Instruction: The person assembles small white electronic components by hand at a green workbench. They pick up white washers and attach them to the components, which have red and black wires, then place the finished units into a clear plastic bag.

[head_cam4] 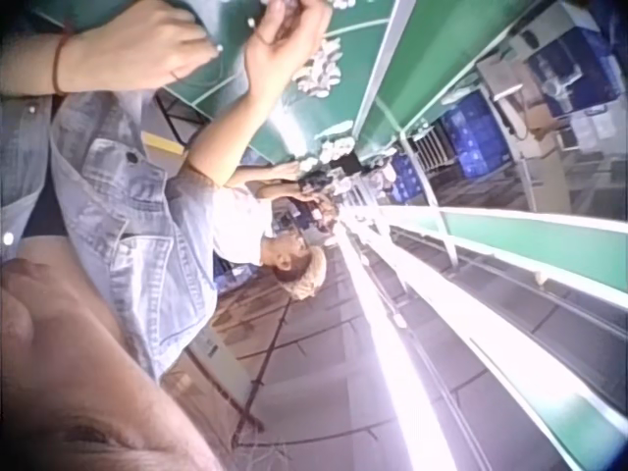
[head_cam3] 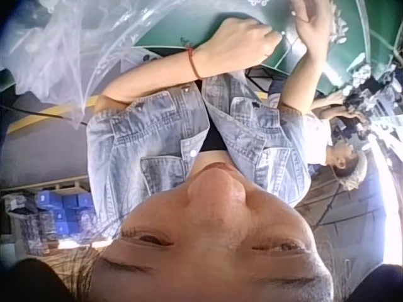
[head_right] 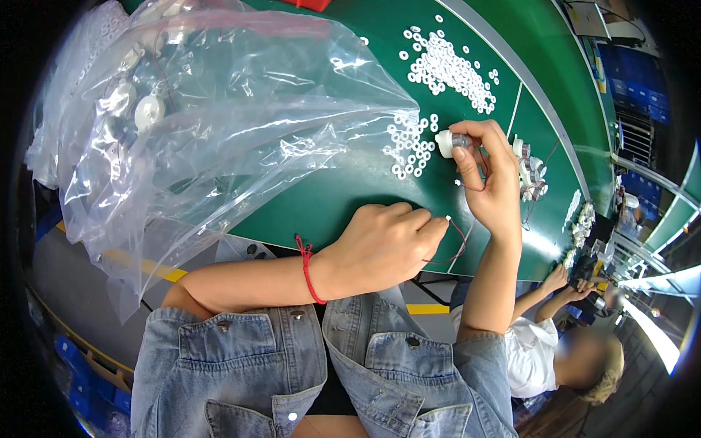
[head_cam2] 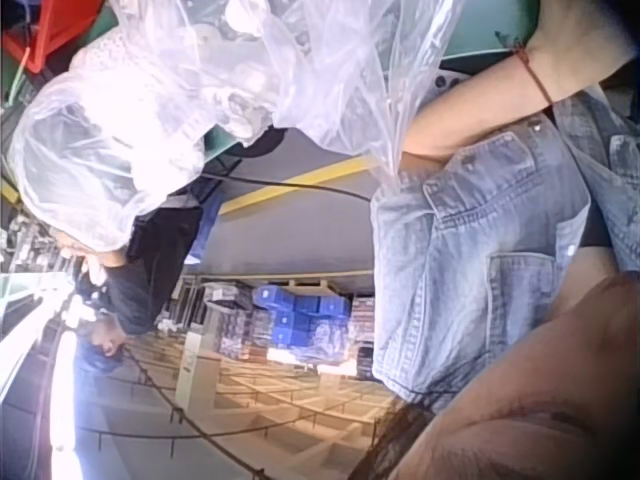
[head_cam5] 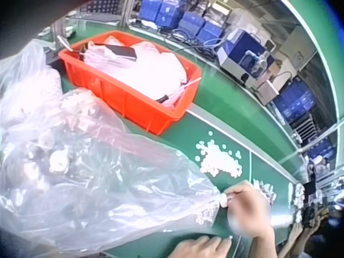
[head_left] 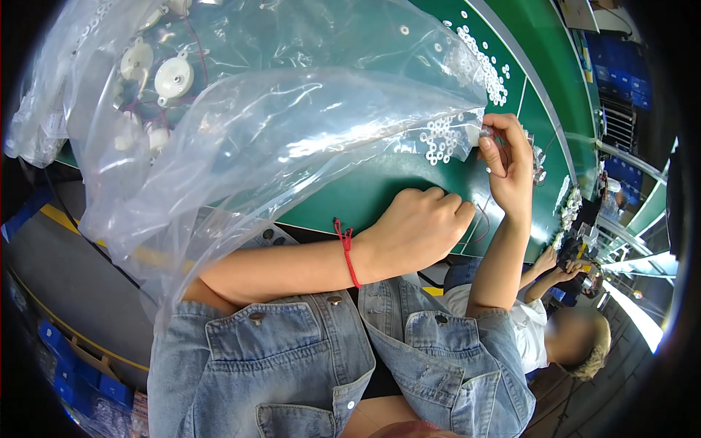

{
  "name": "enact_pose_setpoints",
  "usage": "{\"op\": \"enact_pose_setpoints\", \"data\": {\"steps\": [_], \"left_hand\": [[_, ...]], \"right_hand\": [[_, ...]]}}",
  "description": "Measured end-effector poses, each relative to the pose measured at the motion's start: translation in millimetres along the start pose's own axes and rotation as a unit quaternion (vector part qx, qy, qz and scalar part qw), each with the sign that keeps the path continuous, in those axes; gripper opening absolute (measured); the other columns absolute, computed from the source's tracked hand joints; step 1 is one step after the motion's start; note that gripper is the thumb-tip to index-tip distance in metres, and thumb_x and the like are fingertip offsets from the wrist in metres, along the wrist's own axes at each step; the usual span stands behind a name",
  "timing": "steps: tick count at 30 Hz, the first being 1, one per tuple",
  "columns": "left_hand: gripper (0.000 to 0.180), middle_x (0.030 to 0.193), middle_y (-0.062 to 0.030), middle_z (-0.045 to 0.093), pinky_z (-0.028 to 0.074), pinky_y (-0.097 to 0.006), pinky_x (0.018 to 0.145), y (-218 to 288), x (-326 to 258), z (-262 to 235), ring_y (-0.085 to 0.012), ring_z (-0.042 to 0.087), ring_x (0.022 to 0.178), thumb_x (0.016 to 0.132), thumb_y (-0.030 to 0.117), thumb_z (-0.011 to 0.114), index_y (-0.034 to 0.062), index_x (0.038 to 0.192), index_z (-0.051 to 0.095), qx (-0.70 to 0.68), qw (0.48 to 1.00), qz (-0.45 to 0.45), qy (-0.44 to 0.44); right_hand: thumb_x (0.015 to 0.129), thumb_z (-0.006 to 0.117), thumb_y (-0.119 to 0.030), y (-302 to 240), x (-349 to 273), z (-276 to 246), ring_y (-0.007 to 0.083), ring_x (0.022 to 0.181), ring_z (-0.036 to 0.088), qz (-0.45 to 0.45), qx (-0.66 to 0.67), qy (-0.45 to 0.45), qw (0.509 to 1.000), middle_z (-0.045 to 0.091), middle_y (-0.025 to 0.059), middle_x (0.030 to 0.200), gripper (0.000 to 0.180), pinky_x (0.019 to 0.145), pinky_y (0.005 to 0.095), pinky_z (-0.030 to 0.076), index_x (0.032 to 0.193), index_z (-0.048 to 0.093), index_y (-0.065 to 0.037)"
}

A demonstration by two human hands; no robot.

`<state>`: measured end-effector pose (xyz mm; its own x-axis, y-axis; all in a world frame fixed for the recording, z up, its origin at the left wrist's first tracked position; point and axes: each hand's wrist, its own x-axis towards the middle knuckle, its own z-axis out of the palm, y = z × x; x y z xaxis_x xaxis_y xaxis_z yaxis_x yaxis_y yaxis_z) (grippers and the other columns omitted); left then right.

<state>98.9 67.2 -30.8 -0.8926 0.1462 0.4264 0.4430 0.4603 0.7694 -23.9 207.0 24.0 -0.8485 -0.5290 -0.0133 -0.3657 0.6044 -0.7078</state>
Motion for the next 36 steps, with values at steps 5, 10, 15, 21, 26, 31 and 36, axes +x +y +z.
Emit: {"op": "enact_pose_setpoints", "data": {"steps": [5,10,15,21,26,31,36], "left_hand": [[0.014,0.067,-0.0029,0.058,0.049,-0.03,0.051,0,0,0,-0.0164,0.061,0.059,0.075,0.011,0.067,0.0039,0.087,0.064,0.004,1.0,0.001,0.004],[0.012,0.067,-0.0032,0.058,0.05,-0.03,0.051,-1,-1,1,-0.0168,0.062,0.06,0.075,0.011,0.067,0.0044,0.084,0.062,0.0,1.0,0.008,0.009],[0.01,0.067,-0.004,0.058,0.05,-0.031,0.051,-3,-2,2,-0.0177,0.062,0.06,0.075,0.01,0.066,0.0048,0.081,0.061,-0.003,1.0,0.007,0.012],[0.009,0.067,-0.0055,0.06,0.051,-0.033,0.052,-9,-7,0,-0.0202,0.064,0.062,0.074,0.009,0.066,0.005,0.079,0.06,-0.009,1.0,0.023,0.015],[0.009,0.066,-0.0061,0.06,0.051,-0.034,0.053,-12,-7,1,-0.0212,0.065,0.062,0.074,0.009,0.066,0.0048,0.079,0.06,-0.021,0.999,0.022,0.021],[0.006,0.065,-0.0056,0.06,0.051,-0.035,0.053,-13,-3,0,-0.0218,0.064,0.062,0.08,0.009,0.066,0.0055,0.08,0.061,-0.034,0.999,0.016,0.024],[0.007,0.067,-0.0069,0.063,0.051,-0.036,0.054,-11,-1,-1,-0.0231,0.065,0.062,0.087,0.012,0.065,0.006,0.082,0.064,-0.061,0.998,-0.002,0.028]], "right_hand": [[0.095,0.062,-0.005,-5,0,-1,0.0137,0.08,0.054,0.007,-0.045,-0.014,0.999,0.056,0.0079,0.099,0.016,0.067,0.0275,0.046,0.109,0.061,0.002],[0.093,0.058,-0.001,-21,7,-9,0.027,0.084,0.054,-0.081,-0.182,-0.086,0.976,0.055,0.0129,0.098,0.014,0.075,0.036,0.046,0.107,0.057,0.001],[0.083,0.057,0.007,-36,15,-12,0.0359,0.092,0.05,-0.131,-0.309,-0.168,0.927,0.051,0.0154,0.096,0.021,0.081,0.0423,0.045,0.103,0.054,0.001],[0.066,0.059,0.01,-55,15,-7,0.0333,0.095,0.049,-0.179,-0.415,-0.211,0.866,0.051,0.0131,0.099,0.037,0.083,0.0424,0.045,0.101,0.054,-0.002],[0.067,0.06,0.01,-44,13,-6,0.0325,0.095,0.049,-0.203,-0.419,-0.206,0.861,0.051,0.0122,0.1,0.035,0.084,0.0422,0.044,0.099,0.054,-0.002],[0.069,0.06,0.01,-41,12,-2,0.0328,0.095,0.049,-0.177,-0.396,-0.209,0.876,0.05,0.0129,0.098,0.033,0.082,0.0416,0.044,0.099,0.053,-0.002],[0.081,0.057,0.009,-35,16,-12,0.0342,0.091,0.051,-0.116,-0.309,-0.188,0.925,0.051,0.0149,0.097,0.024,0.079,0.0404,0.045,0.102,0.052,0.0]]}}
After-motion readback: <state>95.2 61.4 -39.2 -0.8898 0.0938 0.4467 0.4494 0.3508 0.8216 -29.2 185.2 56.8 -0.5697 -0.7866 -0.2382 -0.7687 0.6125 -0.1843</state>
